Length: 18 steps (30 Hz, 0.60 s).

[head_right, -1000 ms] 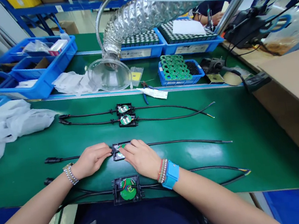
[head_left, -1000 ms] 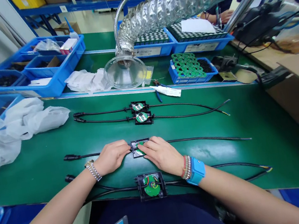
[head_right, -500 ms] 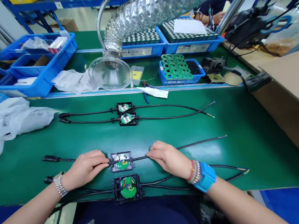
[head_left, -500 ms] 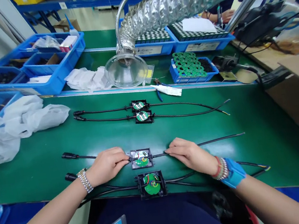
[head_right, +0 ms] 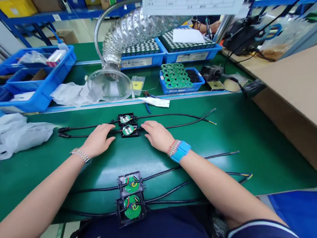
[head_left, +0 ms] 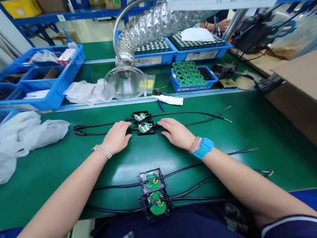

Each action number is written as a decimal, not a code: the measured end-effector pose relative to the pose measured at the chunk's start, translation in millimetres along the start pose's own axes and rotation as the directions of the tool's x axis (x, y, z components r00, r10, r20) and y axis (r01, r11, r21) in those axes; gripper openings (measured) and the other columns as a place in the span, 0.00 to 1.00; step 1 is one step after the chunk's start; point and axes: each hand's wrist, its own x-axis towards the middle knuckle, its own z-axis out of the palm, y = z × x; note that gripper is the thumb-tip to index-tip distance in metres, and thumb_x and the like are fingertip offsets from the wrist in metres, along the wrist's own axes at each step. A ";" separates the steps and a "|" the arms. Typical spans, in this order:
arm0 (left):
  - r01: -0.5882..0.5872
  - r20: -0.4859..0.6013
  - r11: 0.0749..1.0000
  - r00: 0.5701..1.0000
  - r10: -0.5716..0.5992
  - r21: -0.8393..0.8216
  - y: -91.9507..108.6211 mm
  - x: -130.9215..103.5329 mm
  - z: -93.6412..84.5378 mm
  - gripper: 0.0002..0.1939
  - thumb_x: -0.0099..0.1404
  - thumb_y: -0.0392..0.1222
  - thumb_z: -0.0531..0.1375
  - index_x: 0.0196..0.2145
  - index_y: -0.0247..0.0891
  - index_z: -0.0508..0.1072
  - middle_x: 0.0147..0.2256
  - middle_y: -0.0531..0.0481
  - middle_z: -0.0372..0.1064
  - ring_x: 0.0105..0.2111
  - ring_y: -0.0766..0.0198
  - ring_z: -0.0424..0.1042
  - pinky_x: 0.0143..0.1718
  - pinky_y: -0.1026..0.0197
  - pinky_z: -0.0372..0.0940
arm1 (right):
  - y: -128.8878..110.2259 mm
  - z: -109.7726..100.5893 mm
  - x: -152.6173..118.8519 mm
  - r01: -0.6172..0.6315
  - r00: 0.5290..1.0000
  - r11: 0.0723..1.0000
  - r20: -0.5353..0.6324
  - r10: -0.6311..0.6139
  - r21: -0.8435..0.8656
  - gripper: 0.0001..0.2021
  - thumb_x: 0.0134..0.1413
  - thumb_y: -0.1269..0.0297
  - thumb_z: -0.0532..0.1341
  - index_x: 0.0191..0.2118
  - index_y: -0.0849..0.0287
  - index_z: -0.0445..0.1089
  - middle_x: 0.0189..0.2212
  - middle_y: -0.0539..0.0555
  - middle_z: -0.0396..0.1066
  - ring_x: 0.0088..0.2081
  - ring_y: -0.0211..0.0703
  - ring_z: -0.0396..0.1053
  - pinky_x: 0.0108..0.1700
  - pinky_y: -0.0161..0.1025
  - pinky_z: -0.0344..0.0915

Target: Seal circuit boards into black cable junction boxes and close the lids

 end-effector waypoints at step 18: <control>-0.090 0.020 0.875 0.993 0.113 -0.477 22.9 -40.7 -11.7 0.12 0.64 0.46 0.53 0.32 0.37 0.72 0.33 0.51 0.70 0.32 0.66 0.68 0.36 0.64 0.61 | -29.9 -35.3 -20.8 0.272 0.943 0.962 -0.195 -0.271 -0.021 0.10 0.59 0.68 0.53 0.37 0.60 0.72 0.29 0.54 0.66 0.30 0.36 0.63 0.30 0.33 0.59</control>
